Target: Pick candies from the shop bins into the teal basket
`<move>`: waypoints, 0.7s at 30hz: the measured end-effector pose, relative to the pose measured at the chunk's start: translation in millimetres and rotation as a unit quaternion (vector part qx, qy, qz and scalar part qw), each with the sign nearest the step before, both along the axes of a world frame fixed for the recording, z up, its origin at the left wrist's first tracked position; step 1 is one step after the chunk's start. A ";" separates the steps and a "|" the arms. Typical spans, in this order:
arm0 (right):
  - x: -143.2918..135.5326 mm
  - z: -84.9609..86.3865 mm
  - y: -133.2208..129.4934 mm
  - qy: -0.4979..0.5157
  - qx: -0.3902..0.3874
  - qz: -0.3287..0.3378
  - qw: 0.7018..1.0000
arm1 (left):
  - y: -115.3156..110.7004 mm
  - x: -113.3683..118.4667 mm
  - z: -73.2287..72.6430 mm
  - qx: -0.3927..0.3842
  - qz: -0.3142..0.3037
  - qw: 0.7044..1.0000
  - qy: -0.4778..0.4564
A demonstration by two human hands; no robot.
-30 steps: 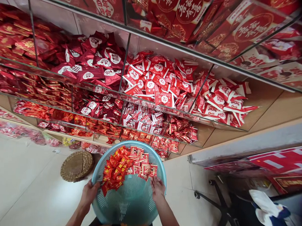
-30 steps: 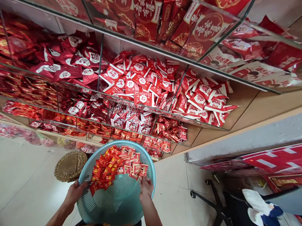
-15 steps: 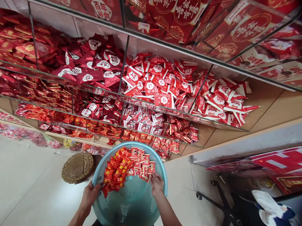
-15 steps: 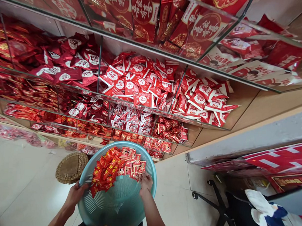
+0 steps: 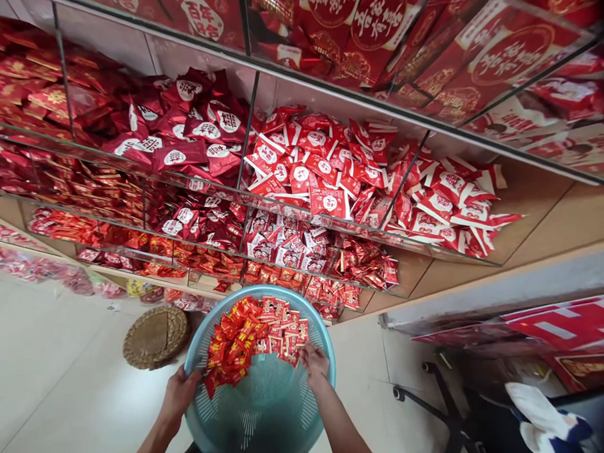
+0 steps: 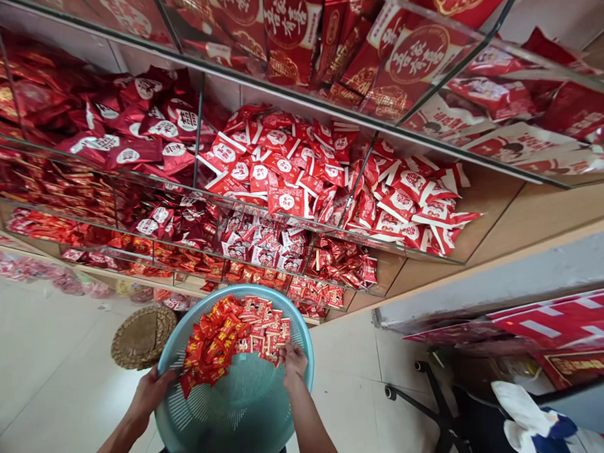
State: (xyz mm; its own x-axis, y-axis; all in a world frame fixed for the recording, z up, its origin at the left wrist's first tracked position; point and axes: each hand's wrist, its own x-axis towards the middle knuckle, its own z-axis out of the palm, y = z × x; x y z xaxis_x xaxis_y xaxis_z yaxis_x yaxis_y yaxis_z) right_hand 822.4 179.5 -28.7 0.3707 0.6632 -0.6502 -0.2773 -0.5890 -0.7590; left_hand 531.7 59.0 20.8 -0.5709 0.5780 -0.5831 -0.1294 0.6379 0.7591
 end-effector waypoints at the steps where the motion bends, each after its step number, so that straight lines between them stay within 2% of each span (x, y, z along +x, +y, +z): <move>1: 1.7 0.6 -3.5 -0.011 0.003 0.008 1.000 | 0.1 -0.1 0.2 -0.001 -0.003 1.000 -0.001; 4: 12.8 7.9 -10.3 -0.056 0.023 0.038 0.997 | -0.1 -1.2 -1.2 -0.009 -0.007 1.000 0.004; 6: 25.3 17.9 -4.0 -0.113 0.069 0.069 0.989 | -0.4 -2.3 -3.3 -0.017 -0.010 1.000 0.008; 8: 39.8 30.5 15.9 -0.194 0.147 0.114 0.963 | -0.7 -3.3 -5.6 -0.023 -0.016 1.000 0.010; 11: 59.4 47.1 66.8 -0.307 0.231 0.186 0.905 | -0.7 -4.4 -7.8 -0.024 -0.023 0.999 0.015; 14: 70.8 53.4 122.6 -0.432 0.186 0.341 0.814 | -0.1 -4.1 -6.5 -0.027 -0.016 0.999 0.021; 16: 73.2 51.9 151.9 -0.457 0.150 0.412 0.774 | 0.5 -3.0 -3.5 -0.029 -0.012 0.999 0.022; 18: 72.2 48.1 172.2 -0.456 0.120 0.450 0.758 | 1.1 -1.4 -0.3 -0.026 -0.008 0.999 0.016; 21: 67.5 42.3 188.3 -0.468 0.067 0.489 0.734 | 1.7 0.1 2.2 -0.026 0.006 1.000 -0.005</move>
